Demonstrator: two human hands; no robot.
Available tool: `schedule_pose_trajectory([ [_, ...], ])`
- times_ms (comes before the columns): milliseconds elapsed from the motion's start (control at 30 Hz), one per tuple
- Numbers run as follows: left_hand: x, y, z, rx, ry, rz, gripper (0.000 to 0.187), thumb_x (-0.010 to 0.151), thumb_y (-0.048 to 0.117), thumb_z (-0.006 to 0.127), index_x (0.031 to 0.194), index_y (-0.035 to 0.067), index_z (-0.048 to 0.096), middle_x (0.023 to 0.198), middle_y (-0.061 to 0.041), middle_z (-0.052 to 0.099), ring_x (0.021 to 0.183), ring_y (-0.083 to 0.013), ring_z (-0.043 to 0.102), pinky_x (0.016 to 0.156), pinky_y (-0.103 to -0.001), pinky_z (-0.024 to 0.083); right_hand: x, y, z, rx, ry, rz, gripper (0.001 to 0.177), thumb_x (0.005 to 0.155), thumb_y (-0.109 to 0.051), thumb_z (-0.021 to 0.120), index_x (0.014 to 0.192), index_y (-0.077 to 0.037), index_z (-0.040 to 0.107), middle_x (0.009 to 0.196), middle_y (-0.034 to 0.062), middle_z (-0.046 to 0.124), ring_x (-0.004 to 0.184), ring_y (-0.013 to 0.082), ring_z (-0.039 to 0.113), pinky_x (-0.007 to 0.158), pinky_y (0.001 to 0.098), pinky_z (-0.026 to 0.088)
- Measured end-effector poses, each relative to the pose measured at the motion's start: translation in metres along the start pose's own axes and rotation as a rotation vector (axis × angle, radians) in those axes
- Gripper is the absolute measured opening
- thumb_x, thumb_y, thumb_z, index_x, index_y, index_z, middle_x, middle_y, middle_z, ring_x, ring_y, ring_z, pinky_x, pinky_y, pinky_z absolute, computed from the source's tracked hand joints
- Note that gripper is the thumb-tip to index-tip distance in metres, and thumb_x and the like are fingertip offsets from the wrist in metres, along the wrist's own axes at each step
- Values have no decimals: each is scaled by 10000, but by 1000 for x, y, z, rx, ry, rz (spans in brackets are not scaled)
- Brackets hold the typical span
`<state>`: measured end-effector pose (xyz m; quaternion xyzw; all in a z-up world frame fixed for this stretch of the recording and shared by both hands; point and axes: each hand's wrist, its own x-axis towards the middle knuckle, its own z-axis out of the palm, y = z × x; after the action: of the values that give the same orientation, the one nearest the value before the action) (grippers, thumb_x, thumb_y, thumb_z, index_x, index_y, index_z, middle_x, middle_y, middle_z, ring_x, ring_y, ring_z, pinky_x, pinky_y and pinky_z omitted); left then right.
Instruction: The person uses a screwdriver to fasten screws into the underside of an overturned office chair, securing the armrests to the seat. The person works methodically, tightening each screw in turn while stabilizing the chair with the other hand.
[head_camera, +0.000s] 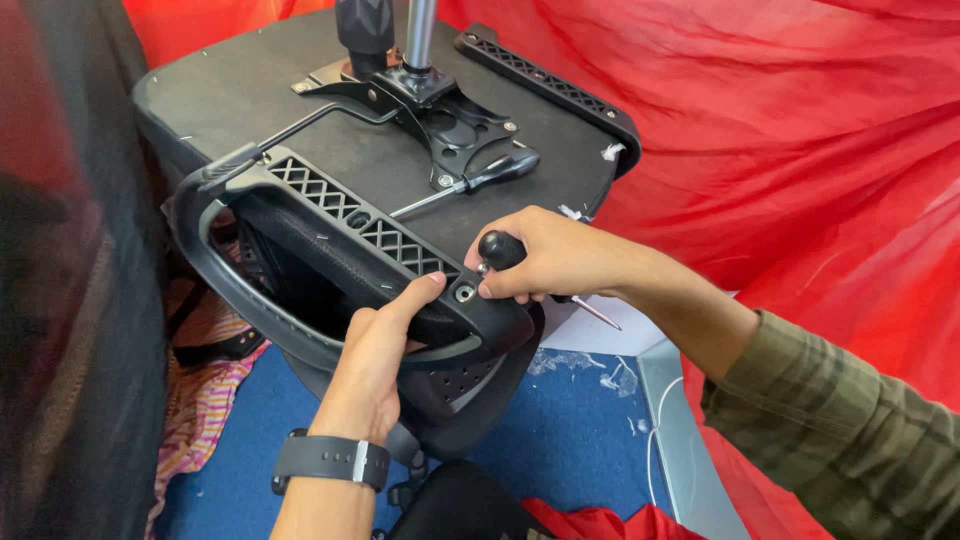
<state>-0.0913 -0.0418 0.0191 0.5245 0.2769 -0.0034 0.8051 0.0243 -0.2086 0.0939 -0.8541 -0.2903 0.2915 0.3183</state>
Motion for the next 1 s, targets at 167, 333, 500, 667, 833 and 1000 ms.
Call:
schedule_pose_trajectory([
  [167, -4, -4, 7, -67, -38, 1, 407, 800, 312, 764, 978, -53, 775, 898, -141, 784, 824, -214, 707, 795, -331, 532, -10, 9, -3, 29, 4, -70, 314, 787, -162, 787, 1079, -54, 743, 837, -5, 690, 656, 75, 610, 552, 260, 517],
  [333, -4, -6, 16, -154, -40, -9, 319, 801, 228, 750, 973, -41, 768, 913, -132, 789, 802, -198, 721, 750, -307, 549, -13, 18, -5, -10, 26, -163, 343, 801, -176, 814, 1109, -45, 740, 889, -13, 700, 774, 62, 629, 660, 237, 523],
  [500, -5, -10, 19, -261, -36, 45, 289, 800, 181, 757, 947, -68, 757, 901, -140, 773, 792, -206, 715, 726, -321, 555, -14, 19, -2, 40, 37, -38, 355, 776, -171, 803, 1112, -78, 734, 879, -22, 666, 769, 81, 628, 627, 298, 544],
  [667, -4, -11, 20, -262, 39, 71, 247, 784, 156, 757, 907, -59, 753, 865, -131, 763, 775, -204, 711, 727, -316, 553, -16, 17, 5, -32, 96, -191, 303, 781, -115, 812, 1073, -56, 756, 868, 22, 726, 814, 111, 674, 743, 292, 548],
  [833, -1, -12, 20, -243, 59, 113, 216, 795, 145, 764, 902, -42, 740, 873, -123, 744, 751, -198, 692, 719, -316, 541, -17, 16, 8, -17, 128, -254, 310, 783, -77, 800, 1083, -40, 731, 923, 40, 780, 876, 126, 724, 809, 296, 575],
  [1000, 2, -11, 20, -280, 63, 83, 219, 795, 136, 750, 918, -38, 700, 900, -134, 747, 786, -234, 749, 785, -379, 634, -15, 16, 10, -67, 170, -265, 330, 775, -75, 809, 1090, -29, 724, 951, 65, 778, 894, 142, 735, 824, 303, 577],
])
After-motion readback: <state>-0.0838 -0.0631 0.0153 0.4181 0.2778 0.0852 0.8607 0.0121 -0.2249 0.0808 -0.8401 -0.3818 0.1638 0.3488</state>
